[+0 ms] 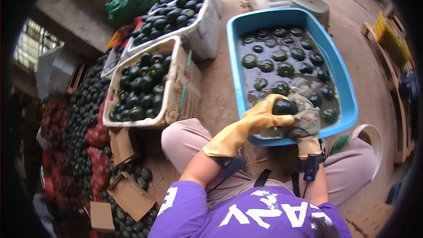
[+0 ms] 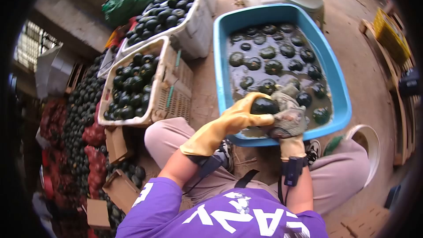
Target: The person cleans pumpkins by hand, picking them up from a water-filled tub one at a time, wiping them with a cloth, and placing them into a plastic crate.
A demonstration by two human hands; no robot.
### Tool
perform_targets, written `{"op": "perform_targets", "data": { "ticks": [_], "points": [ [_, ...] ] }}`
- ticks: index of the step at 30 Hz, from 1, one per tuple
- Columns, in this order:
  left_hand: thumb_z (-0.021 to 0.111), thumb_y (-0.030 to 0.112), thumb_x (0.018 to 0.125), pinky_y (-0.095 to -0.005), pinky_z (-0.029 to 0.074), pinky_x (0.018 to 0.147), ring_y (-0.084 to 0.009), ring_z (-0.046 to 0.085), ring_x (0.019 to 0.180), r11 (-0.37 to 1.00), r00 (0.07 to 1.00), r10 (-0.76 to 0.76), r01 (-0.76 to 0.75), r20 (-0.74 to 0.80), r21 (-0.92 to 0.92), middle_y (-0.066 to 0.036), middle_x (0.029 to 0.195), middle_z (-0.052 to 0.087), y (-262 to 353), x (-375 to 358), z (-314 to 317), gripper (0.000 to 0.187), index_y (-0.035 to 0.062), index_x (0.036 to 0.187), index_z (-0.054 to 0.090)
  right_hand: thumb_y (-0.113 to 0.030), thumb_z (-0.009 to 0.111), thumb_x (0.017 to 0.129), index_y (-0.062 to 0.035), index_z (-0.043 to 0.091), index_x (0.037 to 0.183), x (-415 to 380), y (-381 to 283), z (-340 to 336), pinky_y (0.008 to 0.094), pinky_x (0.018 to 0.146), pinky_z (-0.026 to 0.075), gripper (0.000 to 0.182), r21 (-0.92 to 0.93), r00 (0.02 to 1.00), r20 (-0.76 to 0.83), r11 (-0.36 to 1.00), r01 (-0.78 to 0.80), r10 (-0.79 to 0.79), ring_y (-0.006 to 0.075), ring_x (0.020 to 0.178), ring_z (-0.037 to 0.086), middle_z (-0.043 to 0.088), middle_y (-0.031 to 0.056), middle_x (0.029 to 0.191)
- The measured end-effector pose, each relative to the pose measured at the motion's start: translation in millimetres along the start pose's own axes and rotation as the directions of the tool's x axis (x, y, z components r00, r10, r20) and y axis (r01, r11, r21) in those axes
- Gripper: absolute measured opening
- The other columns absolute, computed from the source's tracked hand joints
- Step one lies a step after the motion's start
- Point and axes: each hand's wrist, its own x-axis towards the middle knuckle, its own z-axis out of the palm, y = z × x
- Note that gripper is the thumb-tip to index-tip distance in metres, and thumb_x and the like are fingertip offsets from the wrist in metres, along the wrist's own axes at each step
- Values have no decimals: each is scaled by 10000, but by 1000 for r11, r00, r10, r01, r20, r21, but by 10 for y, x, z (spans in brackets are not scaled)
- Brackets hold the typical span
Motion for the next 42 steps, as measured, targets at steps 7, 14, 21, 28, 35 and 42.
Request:
{"op": "perform_targets", "data": {
  "ticks": [7, 14, 21, 28, 35, 42],
  "points": [
    [753, 364, 912, -426, 639, 674, -249, 709, 911, 242, 804, -273, -474, -528, -847, -48, 1035, 720, -582, -315, -1456, 329, 143, 1145, 683, -459, 627, 849, -111, 592, 1335, -71, 254, 264, 420, 1083, 427, 598, 23, 980, -199, 1000, 7, -2, 249, 1260, 587, 643, 80, 1329],
    [554, 408, 1023, -381, 587, 939, -334, 675, 1022, 187, 264, -441, -908, -858, -375, -217, 1177, 661, -1107, -1015, -3311, 564, -38, 1366, 522, -445, 663, 829, -88, 587, 1331, 151, 388, 475, 395, 1057, 458, 620, -121, 954, -300, 992, -23, -14, 250, 1241, 600, 660, 86, 1301],
    [737, 298, 897, -421, 519, 954, -321, 639, 1118, 930, 918, 335, -286, -211, 230, -207, 1253, 650, -89, 854, -995, 641, 73, 1448, 500, -270, 577, 959, -32, 525, 1259, 103, 180, 275, 275, 849, 555, 386, 141, 905, -412, 989, -48, 102, 181, 984, 675, 668, 67, 1099],
    [807, 262, 735, -422, 540, 863, -377, 683, 1059, 597, 964, -165, -71, 209, 799, -217, 1087, 721, -994, 1764, -597, 478, 49, 1150, 705, -410, 613, 905, -39, 540, 1307, 152, 323, 472, 337, 866, 548, 551, 731, 960, -168, 681, -32, 226, 219, 1150, 627, 658, 127, 1193],
    [631, -34, 805, -305, 457, 1053, -284, 621, 1203, 724, 816, 305, -533, 490, 437, -152, 1401, 570, -389, 1082, -503, 470, 91, 1253, 696, -475, 678, 836, -35, 519, 1359, 122, 248, 344, 367, 896, 543, 702, 286, 958, -280, 958, 26, 58, 254, 1181, 625, 645, 148, 1249],
    [765, 232, 709, -389, 389, 1108, -321, 519, 1314, 982, 974, 178, -185, 136, 36, -205, 1374, 558, 669, 406, 345, 994, 181, 1587, 303, -562, 806, 670, -10, 455, 1456, 97, 339, 216, 463, 1045, 465, 1023, 469, 897, -442, 859, 205, 27, 351, 1215, 617, 566, 244, 1377]
  ]
}}
